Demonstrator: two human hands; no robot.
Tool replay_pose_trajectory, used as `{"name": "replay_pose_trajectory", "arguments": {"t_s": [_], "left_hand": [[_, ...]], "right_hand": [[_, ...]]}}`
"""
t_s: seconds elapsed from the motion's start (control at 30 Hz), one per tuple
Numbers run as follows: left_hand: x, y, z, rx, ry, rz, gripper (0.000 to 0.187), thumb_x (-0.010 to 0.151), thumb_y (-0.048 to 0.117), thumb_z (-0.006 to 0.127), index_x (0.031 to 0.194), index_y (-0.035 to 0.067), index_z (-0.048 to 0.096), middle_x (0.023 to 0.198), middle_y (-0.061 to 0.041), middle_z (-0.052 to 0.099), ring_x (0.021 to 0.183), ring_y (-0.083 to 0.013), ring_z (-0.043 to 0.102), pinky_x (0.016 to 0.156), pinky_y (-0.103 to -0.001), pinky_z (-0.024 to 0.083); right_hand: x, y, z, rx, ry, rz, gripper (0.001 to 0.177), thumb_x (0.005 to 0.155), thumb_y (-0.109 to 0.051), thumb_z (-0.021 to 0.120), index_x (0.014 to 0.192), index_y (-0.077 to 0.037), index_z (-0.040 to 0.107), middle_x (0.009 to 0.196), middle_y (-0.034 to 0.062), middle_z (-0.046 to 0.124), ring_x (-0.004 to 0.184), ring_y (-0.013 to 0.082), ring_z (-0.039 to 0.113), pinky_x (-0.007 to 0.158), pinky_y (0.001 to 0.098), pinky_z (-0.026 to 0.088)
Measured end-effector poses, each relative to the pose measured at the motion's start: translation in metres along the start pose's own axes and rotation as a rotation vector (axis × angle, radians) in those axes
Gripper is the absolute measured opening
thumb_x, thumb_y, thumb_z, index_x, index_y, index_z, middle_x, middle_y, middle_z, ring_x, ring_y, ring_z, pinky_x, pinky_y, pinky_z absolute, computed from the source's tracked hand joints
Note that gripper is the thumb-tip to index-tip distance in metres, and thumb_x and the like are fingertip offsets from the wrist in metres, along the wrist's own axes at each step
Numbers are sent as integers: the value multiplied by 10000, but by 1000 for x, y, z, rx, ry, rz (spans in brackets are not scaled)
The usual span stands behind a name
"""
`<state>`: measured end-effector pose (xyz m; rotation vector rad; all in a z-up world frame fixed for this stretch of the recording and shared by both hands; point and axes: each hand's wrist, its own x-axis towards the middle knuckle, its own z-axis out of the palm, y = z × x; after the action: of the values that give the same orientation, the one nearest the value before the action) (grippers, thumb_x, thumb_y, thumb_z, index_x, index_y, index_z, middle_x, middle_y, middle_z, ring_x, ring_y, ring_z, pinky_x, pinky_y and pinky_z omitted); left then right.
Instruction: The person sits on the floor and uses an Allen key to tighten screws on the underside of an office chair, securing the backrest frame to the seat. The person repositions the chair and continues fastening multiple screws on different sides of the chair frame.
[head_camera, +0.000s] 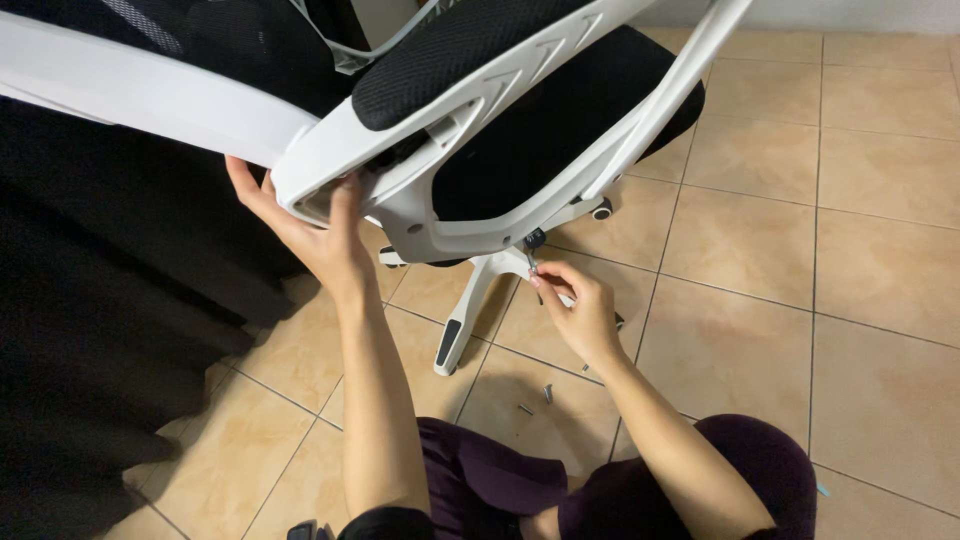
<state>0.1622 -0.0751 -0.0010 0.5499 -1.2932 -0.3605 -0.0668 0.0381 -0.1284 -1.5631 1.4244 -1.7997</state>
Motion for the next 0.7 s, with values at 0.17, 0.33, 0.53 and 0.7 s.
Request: {"name": "replay_pose_trajectory", "arguments": {"t_s": [0.17,0.33,0.53,0.7], "left_hand": [[15,-14,-10,-79,30,-69,874,948,166,679,1660,24,193,1493,-181,488,1335,-266,552,1204,-443,437],[21,-24,-21,11,-28,-47,820,866,272,715,1542,2,337,1387,-154,466,1351,-265,510,1197,-426,384],[25,-31,-28,4,-91,-30,938,787,379,712,1548,23,293,1388,-139,411,1386,-280,473,1204,-451,384],[27,-31,-29,-18,-93,-26,911,707,228,668,1523,3,332,1327,-126,432,1231,-234,490,1126,-374,399]], "right_hand": [[14,11,20,32,-16,-14,147,971,-39,686,1093,37,710,1003,92,776,933,148,769,891,299,631],[20,19,37,144,-19,-37,145,991,-2,655,1116,66,678,1070,121,758,1017,174,759,922,297,614],[25,25,40,135,48,-79,150,989,8,659,1122,72,682,1064,122,753,1018,182,758,915,284,618],[27,23,39,-28,128,-151,135,958,6,706,1085,51,710,1012,117,761,948,183,770,846,279,618]]}}
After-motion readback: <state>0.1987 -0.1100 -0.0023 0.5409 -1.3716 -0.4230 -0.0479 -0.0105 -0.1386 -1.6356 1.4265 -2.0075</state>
